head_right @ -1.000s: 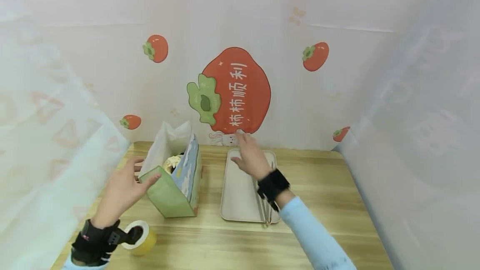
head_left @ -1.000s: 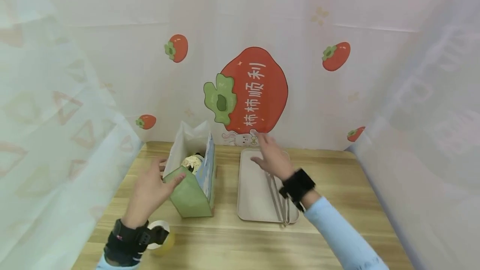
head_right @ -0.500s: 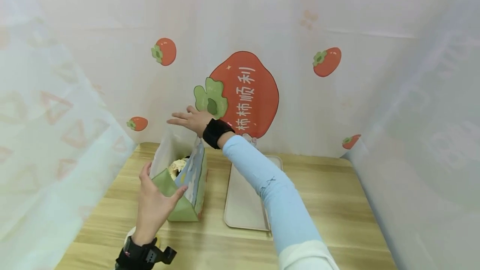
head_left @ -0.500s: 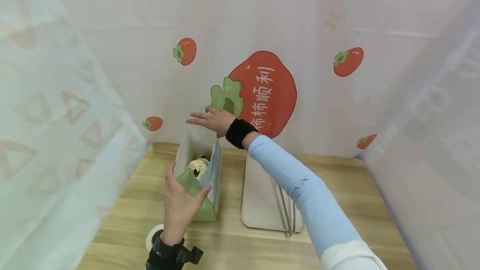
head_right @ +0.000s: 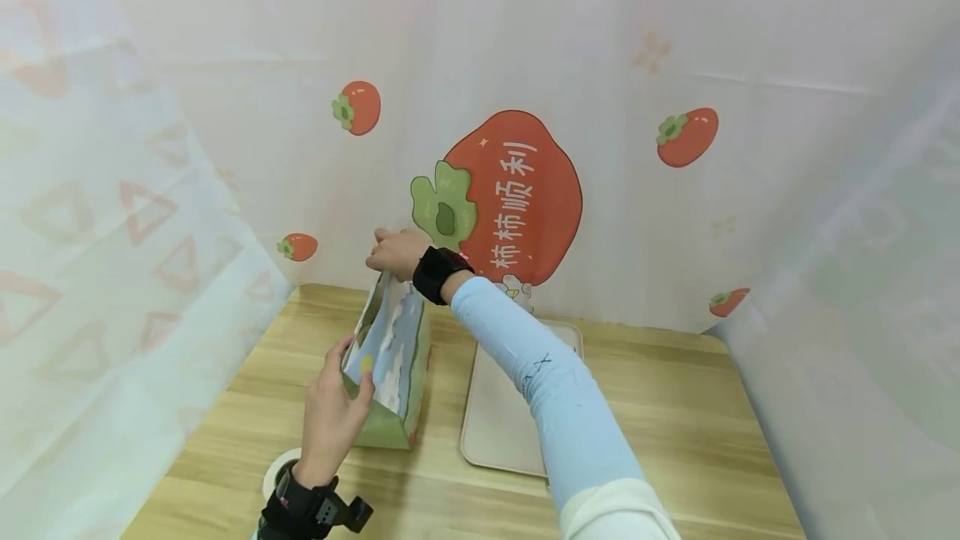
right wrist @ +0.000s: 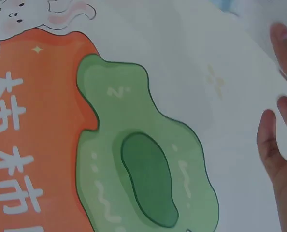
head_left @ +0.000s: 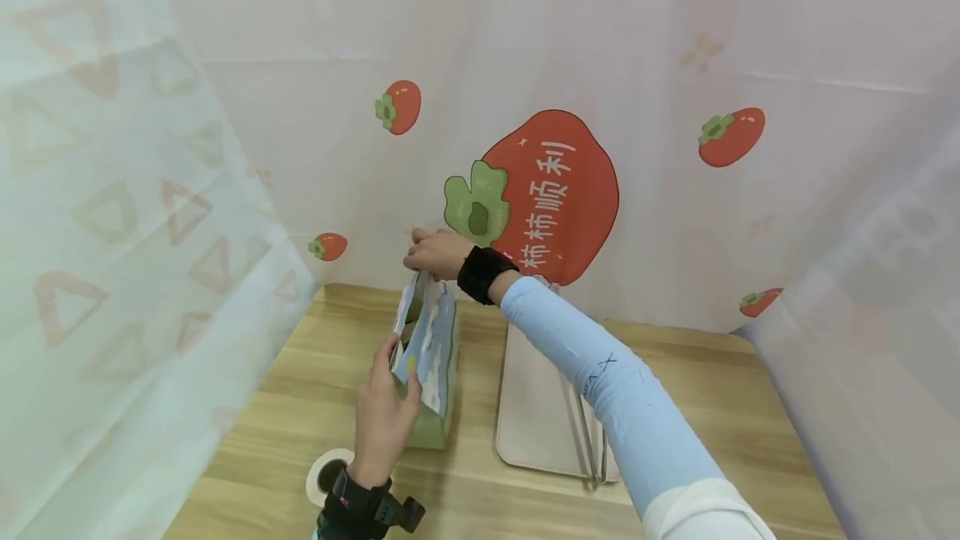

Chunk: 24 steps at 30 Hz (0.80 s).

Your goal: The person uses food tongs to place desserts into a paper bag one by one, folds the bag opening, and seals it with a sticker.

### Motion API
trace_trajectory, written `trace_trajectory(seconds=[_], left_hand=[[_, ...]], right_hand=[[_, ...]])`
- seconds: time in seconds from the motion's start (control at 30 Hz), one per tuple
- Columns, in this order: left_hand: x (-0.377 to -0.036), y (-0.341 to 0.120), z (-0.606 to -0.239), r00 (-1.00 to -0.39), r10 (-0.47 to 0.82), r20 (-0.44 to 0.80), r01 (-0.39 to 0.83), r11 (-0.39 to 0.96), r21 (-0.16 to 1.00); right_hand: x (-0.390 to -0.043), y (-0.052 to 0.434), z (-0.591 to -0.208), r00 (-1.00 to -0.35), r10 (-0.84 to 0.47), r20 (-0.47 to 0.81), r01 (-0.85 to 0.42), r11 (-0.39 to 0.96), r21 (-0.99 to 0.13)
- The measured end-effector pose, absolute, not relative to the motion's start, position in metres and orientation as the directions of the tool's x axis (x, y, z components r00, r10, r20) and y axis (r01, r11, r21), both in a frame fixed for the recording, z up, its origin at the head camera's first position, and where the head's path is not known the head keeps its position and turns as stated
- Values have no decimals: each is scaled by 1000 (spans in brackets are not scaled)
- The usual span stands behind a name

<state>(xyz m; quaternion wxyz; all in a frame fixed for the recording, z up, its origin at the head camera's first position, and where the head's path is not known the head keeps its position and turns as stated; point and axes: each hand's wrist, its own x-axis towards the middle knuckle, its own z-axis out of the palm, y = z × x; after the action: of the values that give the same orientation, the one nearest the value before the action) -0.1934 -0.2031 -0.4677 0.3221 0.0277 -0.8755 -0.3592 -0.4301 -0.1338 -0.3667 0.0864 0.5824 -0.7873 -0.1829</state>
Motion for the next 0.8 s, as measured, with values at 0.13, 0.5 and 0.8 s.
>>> trace_trajectory(seconds=[0.13,0.5,0.8], left_hand=[[-192,-206,-466,-855,-272,442,117,728,675],[-185,-220,-464,-904,-243,353,79,716,694],[-192,-250,-427,-818,-92,568,323,744,585]], right_hand=[[-432,-132,-375,-284,-957,-62,-888,238,393],[-421,-108,-380,-343,-939,-27,-899,320,300],[-392,-44,-343,-419,-902,105,-886,431,170]])
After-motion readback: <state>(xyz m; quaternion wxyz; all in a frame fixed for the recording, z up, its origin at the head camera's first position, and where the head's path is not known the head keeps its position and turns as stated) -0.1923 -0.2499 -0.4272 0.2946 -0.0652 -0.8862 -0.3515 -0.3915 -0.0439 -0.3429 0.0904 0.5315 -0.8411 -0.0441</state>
